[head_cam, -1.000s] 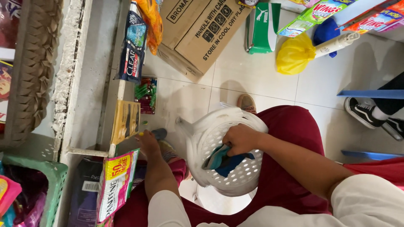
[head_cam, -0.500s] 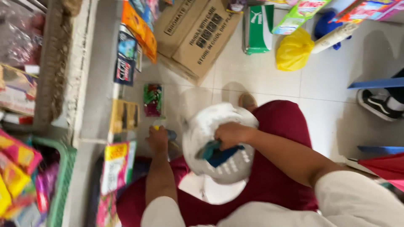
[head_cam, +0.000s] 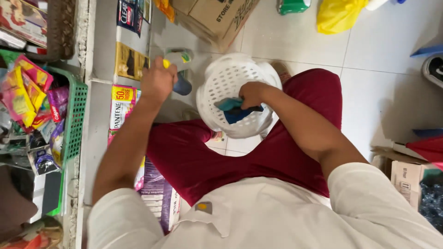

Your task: Wiping down product containers with a cloth and organizing them on shelves in a store.

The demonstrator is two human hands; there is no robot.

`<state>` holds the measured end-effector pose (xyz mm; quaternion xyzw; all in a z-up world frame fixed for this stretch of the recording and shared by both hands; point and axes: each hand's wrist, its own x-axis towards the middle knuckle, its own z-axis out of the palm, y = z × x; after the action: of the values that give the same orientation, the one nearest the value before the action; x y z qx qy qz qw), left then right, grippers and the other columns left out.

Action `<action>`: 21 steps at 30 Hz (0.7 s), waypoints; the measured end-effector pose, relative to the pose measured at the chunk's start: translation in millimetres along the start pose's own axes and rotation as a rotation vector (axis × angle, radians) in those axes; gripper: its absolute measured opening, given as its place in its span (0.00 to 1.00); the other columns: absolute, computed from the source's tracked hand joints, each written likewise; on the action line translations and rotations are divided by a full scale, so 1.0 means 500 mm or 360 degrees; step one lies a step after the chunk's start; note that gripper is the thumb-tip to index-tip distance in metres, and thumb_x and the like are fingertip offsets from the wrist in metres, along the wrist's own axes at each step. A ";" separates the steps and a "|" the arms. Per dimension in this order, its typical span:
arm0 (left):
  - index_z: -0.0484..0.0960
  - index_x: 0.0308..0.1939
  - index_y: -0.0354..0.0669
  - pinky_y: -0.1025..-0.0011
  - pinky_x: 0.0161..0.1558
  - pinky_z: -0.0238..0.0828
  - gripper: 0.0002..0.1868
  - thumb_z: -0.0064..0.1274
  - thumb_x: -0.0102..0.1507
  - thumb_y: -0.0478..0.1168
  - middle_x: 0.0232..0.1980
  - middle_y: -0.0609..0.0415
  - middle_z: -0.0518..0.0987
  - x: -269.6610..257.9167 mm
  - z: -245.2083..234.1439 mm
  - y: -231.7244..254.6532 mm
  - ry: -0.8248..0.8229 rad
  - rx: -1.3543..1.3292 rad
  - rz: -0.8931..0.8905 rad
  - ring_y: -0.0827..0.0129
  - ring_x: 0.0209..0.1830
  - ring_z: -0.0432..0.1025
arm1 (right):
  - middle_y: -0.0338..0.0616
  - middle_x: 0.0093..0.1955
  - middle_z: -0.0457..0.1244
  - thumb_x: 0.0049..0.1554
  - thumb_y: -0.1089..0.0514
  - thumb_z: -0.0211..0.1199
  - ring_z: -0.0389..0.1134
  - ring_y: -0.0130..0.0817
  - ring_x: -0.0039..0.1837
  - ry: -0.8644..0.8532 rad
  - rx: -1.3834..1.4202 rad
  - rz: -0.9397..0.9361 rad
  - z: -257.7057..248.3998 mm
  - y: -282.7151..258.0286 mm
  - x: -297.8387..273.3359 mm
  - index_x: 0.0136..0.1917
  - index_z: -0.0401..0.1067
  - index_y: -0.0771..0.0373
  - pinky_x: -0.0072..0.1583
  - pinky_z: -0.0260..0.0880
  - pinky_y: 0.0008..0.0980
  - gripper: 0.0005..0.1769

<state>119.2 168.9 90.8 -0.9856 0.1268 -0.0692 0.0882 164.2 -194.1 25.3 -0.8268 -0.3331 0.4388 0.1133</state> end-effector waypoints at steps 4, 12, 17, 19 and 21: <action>0.74 0.36 0.56 0.54 0.41 0.69 0.12 0.48 0.69 0.54 0.47 0.54 0.62 0.050 -0.157 0.036 -0.0115 -0.0095 0.0068 0.54 0.45 0.72 | 0.55 0.40 0.70 0.42 0.46 0.69 0.73 0.51 0.45 -0.0032 0.0259 -0.0048 -0.021 -0.004 -0.058 0.47 0.79 0.64 0.50 0.73 0.46 0.24; 0.81 0.42 0.55 0.52 0.42 0.76 0.11 0.48 0.70 0.53 0.48 0.50 0.68 0.095 -0.275 0.211 -0.0183 -0.0255 0.0131 0.49 0.39 0.79 | 0.60 0.30 0.65 0.48 0.68 0.70 0.70 0.48 0.35 0.0231 0.0724 -0.0963 -0.092 0.143 -0.214 0.35 0.72 0.75 0.45 0.73 0.45 0.08; 0.82 0.41 0.57 0.43 0.40 0.72 0.09 0.52 0.63 0.52 0.50 0.43 0.70 0.061 -0.067 0.301 0.0000 -0.0353 0.0562 0.45 0.42 0.76 | 0.44 0.24 0.58 0.43 0.57 0.68 0.62 0.35 0.25 0.0786 0.1386 0.0200 -0.076 0.205 -0.241 0.31 0.74 0.60 0.26 0.61 0.31 0.06; 0.81 0.41 0.57 0.45 0.39 0.72 0.09 0.50 0.63 0.52 0.49 0.45 0.70 0.045 -0.083 0.325 0.0047 -0.0329 0.0544 0.48 0.42 0.76 | 0.46 0.25 0.59 0.42 0.57 0.69 0.64 0.37 0.26 0.0752 0.1382 0.0204 -0.068 0.219 -0.232 0.34 0.76 0.61 0.28 0.66 0.33 0.07; 0.81 0.40 0.58 0.48 0.39 0.72 0.10 0.49 0.63 0.53 0.47 0.48 0.70 0.043 -0.094 0.338 0.0076 -0.0317 0.0539 0.51 0.42 0.75 | 0.48 0.27 0.60 0.42 0.56 0.70 0.66 0.38 0.27 0.0709 0.1398 0.0223 -0.062 0.238 -0.223 0.37 0.78 0.63 0.29 0.70 0.36 0.10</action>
<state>92.0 -4.9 106.8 -0.9521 0.2989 -0.0638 -0.0024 198.9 -353.1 59.0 -0.7951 -0.0281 0.3570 0.4895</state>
